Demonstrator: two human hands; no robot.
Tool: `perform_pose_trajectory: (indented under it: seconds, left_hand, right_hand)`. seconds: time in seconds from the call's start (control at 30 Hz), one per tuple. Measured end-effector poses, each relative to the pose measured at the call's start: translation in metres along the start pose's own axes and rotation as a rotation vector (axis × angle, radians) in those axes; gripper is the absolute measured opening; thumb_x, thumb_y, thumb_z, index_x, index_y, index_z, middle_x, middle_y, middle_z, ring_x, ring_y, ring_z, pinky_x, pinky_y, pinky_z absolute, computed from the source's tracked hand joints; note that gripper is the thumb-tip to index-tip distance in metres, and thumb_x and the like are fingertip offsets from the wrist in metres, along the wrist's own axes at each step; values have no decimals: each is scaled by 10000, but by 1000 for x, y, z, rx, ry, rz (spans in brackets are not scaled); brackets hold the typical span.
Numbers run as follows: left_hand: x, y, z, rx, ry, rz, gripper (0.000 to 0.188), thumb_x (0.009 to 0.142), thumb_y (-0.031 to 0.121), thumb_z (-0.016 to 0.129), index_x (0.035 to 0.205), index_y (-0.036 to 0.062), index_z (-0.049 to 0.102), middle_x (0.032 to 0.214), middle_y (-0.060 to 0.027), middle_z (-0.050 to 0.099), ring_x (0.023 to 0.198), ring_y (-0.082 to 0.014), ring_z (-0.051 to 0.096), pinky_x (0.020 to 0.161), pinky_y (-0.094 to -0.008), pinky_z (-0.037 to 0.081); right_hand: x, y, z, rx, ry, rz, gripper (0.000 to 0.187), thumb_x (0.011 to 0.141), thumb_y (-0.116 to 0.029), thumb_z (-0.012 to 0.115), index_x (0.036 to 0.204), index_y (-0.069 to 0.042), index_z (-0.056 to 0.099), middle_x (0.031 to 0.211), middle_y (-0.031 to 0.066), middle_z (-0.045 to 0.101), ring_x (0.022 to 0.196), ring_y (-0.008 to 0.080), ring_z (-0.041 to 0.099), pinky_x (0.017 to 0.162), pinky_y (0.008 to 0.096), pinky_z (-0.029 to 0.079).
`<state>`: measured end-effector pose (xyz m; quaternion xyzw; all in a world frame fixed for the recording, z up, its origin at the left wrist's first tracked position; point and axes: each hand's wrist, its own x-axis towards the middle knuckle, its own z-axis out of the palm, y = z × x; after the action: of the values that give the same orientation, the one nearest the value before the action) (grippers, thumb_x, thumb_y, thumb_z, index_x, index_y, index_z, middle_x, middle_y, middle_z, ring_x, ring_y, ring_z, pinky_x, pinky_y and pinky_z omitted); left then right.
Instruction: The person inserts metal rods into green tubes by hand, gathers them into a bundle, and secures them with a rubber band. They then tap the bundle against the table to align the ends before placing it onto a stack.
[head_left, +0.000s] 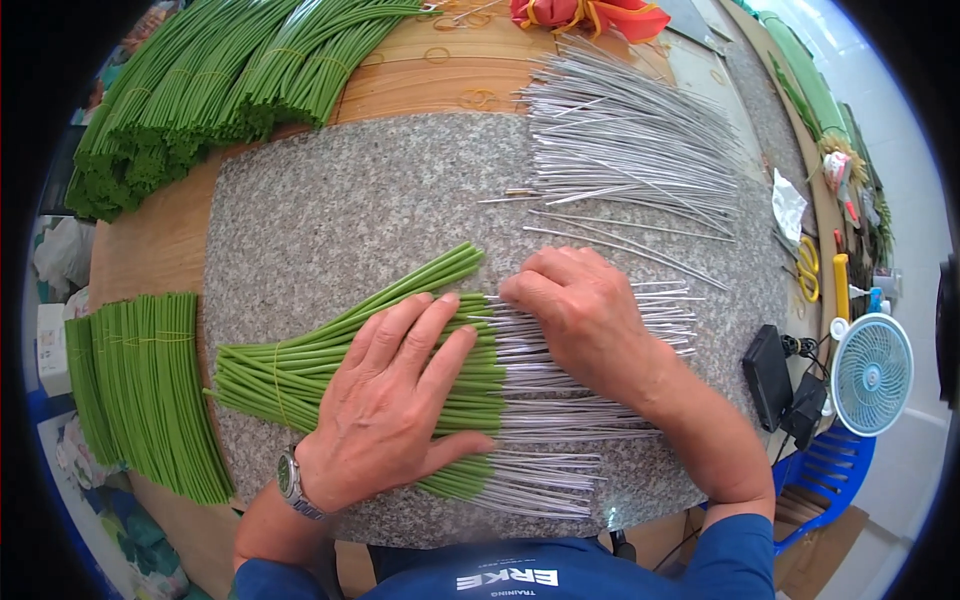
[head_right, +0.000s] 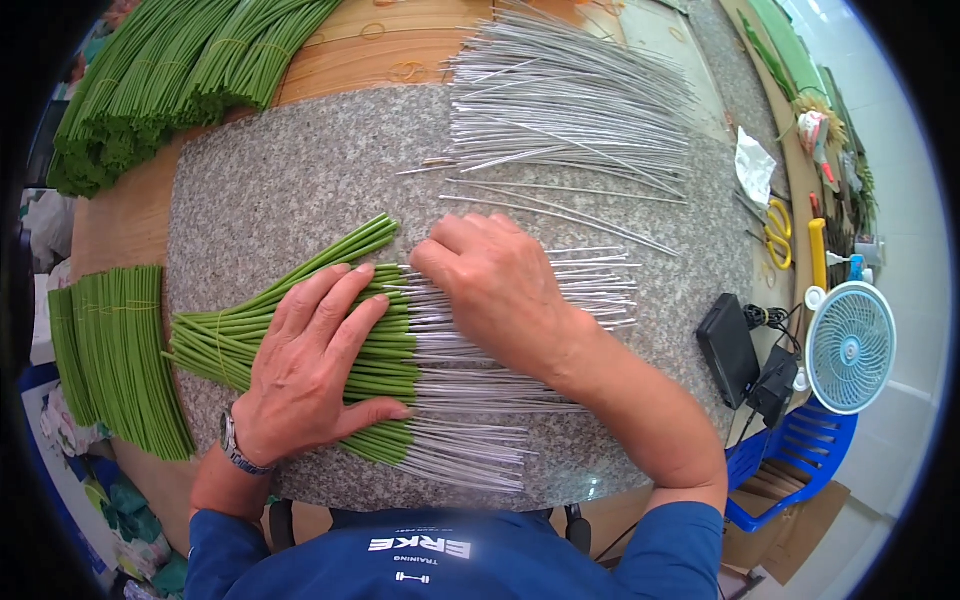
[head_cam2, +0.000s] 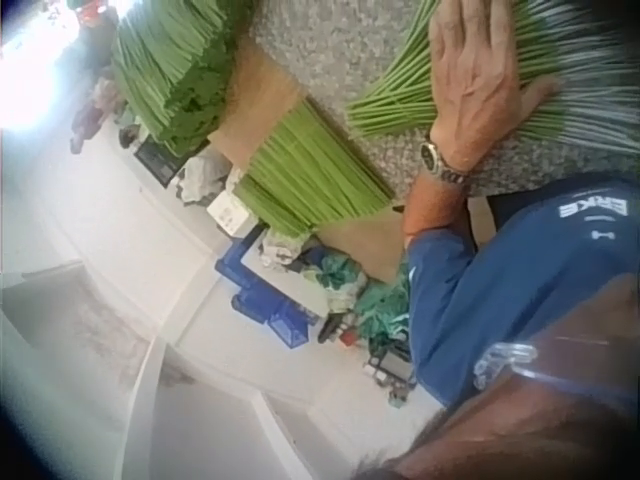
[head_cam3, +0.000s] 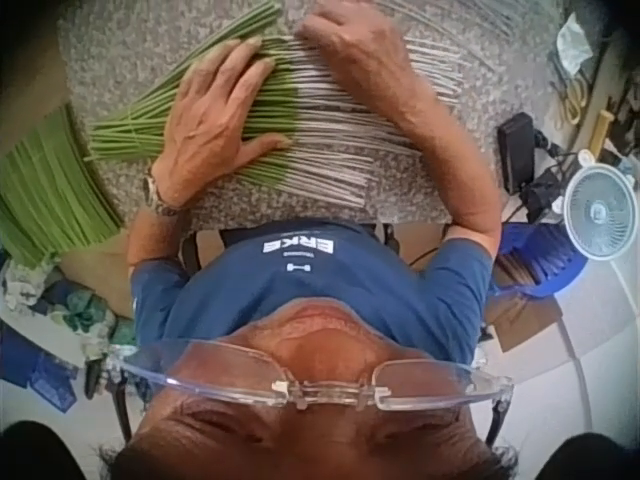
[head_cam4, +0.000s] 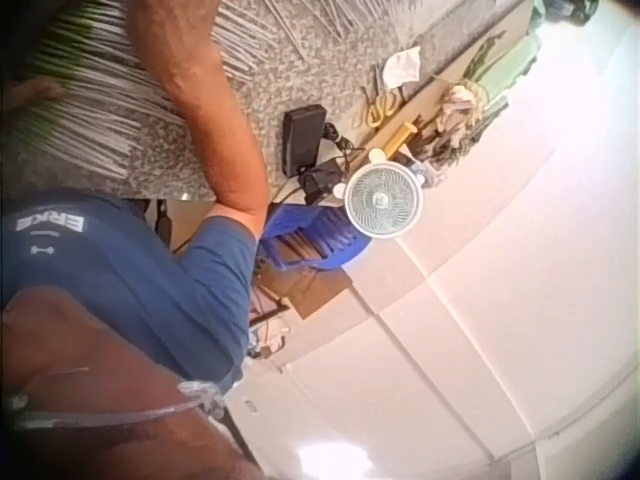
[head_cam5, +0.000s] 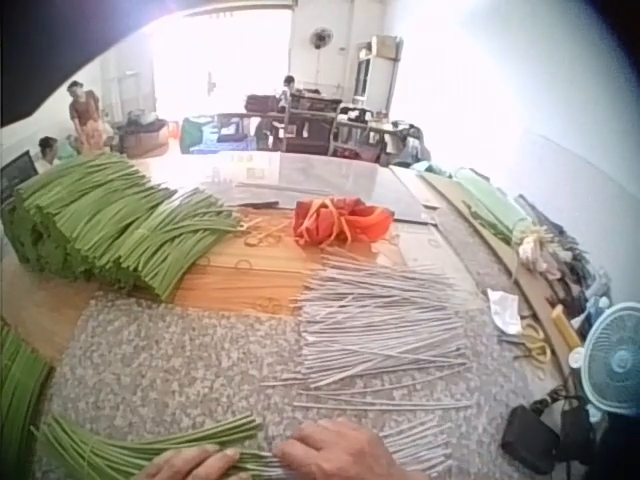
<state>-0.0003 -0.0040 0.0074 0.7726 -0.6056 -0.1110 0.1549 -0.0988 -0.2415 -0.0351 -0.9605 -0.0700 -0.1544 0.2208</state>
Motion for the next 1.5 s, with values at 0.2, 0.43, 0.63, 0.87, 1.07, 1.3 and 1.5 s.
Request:
perform_pose_trajectory:
  seconds: [0.2, 0.43, 0.63, 0.87, 1.07, 1.3, 1.5]
  left_hand:
    - [-1, -2, 0, -2, 7, 10, 924, 755, 539, 879, 1420, -36, 595, 1534, -245, 530, 1442, -423, 485, 1226, -535, 384]
    - [0, -1, 1, 12, -2, 15, 934, 789, 619, 833, 1436, -11, 594, 1568, -228, 515, 1434, -426, 491, 1217, -555, 380]
    - [-4, 0, -6, 83, 75, -18, 985, 803, 738, 760, 1431, -8, 625, 1612, -218, 514, 1423, -411, 518, 1198, -528, 387]
    - [-1, -7, -2, 158, 42, -33, 946, 871, 720, 705, 1426, -41, 618, 1585, -229, 548, 1416, -386, 522, 1151, -504, 420]
    - [-1, -8, -2, 176, 22, -27, 953, 874, 733, 690, 1428, -39, 620, 1590, -221, 552, 1427, -380, 519, 1153, -511, 419]
    - [0, -8, -1, 174, 24, -23, 959, 873, 736, 687, 1429, -42, 620, 1584, -222, 562, 1425, -384, 522, 1155, -511, 417]
    - [0, -7, -3, 179, 23, -25, 952, 876, 730, 689, 1426, -44, 620, 1572, -227, 571, 1423, -385, 525, 1154, -509, 420]
  right_hand:
    - [-5, 8, -12, 90, 36, 35, 225, 811, -1, 686, 1016, -78, 742, 982, 87, 733, 969, 290, 701, 862, 415, 570]
    - [-16, 43, -32, -151, 158, 213, 109, 906, -59, 758, 981, -85, 684, 954, 73, 667, 942, 305, 655, 848, 441, 503]
    - [-16, 48, -25, -222, 95, 175, 124, 919, -37, 715, 960, -78, 606, 939, 86, 638, 921, 301, 634, 836, 433, 485]
    - [-17, 39, -22, -184, 161, 53, 117, 904, -13, 657, 974, -72, 583, 942, 97, 638, 906, 297, 642, 833, 421, 502]
    - [-18, 33, -24, -51, 125, -46, 181, 868, -26, 637, 1044, -59, 620, 956, 84, 641, 855, 283, 678, 780, 397, 562]
    - [-19, 30, -21, -126, 36, -68, 161, 885, -74, 635, 1046, -65, 642, 941, 62, 626, 871, 243, 671, 786, 384, 557]
    - [-17, 29, -17, -138, 38, -87, 129, 890, -92, 640, 1017, -70, 642, 932, 58, 619, 864, 231, 664, 780, 370, 531]
